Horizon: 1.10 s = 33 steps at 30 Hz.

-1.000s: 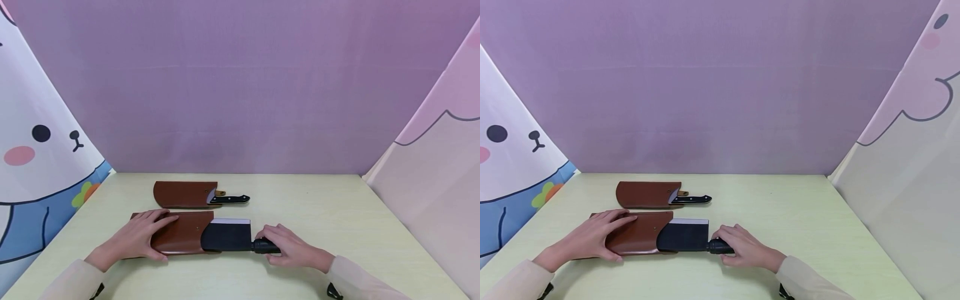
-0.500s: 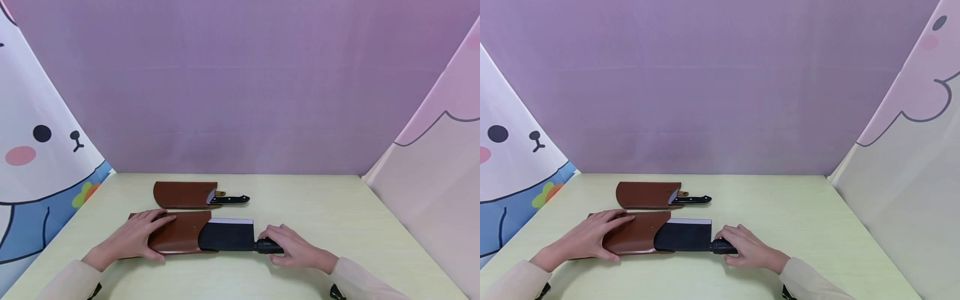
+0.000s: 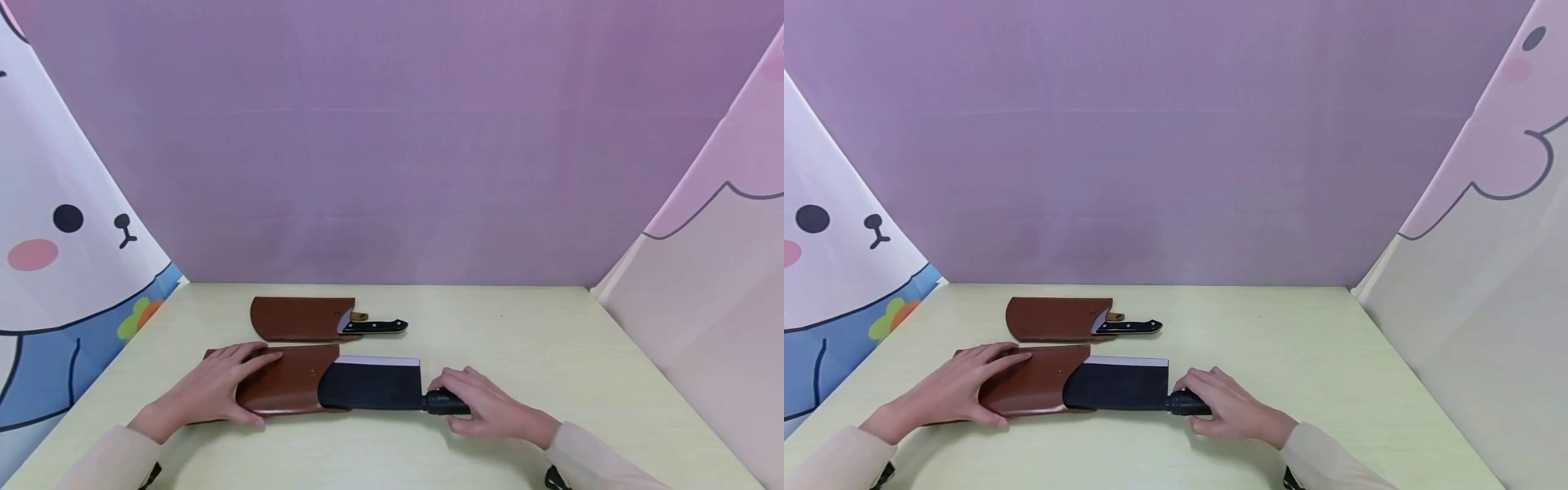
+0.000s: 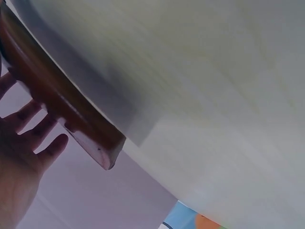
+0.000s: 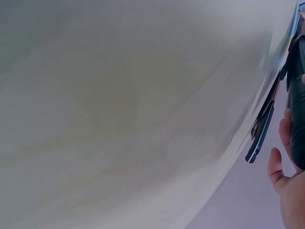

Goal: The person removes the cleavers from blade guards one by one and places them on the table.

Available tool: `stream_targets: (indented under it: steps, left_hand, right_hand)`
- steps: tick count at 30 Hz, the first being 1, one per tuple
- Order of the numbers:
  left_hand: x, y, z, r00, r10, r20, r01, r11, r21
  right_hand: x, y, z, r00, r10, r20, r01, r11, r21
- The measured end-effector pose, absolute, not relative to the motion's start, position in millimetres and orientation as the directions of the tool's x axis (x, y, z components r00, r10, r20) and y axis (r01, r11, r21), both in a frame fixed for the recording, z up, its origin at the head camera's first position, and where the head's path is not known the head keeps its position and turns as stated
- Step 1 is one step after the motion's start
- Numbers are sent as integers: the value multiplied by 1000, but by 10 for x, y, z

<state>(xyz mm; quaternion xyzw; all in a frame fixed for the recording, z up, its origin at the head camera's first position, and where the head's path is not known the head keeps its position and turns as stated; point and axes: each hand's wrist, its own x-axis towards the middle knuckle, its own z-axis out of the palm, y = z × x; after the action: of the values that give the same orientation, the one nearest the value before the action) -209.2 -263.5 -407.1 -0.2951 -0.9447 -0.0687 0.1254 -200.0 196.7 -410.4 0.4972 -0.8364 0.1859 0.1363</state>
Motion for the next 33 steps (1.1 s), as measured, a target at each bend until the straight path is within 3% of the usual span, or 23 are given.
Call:
stream_targets:
  steps: [33]
  left_hand:
    - [-2112, -2735, -4120, -819, 514, 257, 547, 834, 74]
  right_hand:
    - [-1981, 2131, -4134, -473, -769, 430, -878, 449, -164]
